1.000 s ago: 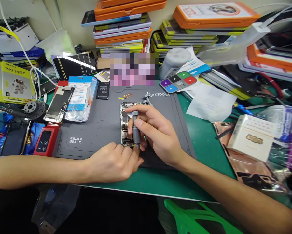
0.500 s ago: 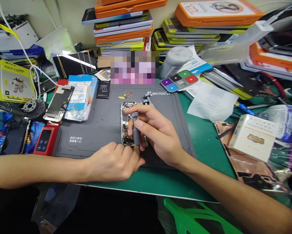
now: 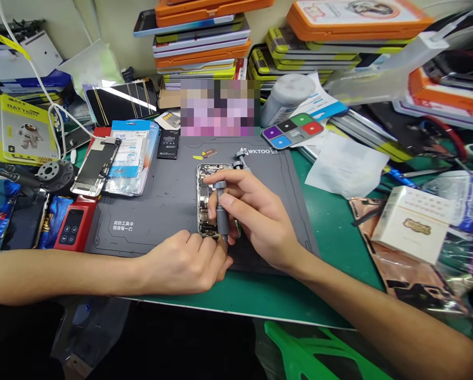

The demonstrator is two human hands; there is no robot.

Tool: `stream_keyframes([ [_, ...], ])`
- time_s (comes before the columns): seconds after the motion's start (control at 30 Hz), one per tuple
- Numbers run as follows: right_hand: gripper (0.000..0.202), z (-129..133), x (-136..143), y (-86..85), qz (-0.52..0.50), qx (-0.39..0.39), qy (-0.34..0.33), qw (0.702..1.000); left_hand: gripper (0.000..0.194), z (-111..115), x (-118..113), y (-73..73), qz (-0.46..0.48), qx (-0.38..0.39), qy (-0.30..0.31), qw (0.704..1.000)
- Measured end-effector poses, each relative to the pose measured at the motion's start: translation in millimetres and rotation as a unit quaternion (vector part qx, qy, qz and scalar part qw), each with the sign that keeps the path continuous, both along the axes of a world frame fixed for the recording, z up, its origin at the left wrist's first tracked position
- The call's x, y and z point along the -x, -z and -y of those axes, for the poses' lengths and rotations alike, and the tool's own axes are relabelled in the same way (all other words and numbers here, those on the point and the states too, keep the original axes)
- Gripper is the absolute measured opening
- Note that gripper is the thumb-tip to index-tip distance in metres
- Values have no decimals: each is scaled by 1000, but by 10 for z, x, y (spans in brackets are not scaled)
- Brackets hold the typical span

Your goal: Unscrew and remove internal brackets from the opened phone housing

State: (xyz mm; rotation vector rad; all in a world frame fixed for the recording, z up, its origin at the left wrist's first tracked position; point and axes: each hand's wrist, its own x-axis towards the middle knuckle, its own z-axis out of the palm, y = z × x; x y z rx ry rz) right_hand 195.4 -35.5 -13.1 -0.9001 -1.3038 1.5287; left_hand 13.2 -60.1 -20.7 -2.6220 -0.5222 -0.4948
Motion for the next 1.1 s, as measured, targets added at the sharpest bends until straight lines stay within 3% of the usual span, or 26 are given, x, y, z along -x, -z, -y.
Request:
stream_keyframes([
  [1.1, 22, 18, -9, 22, 4, -28, -4, 1000, 25, 12, -17, -5, 2, 31, 5, 1000],
])
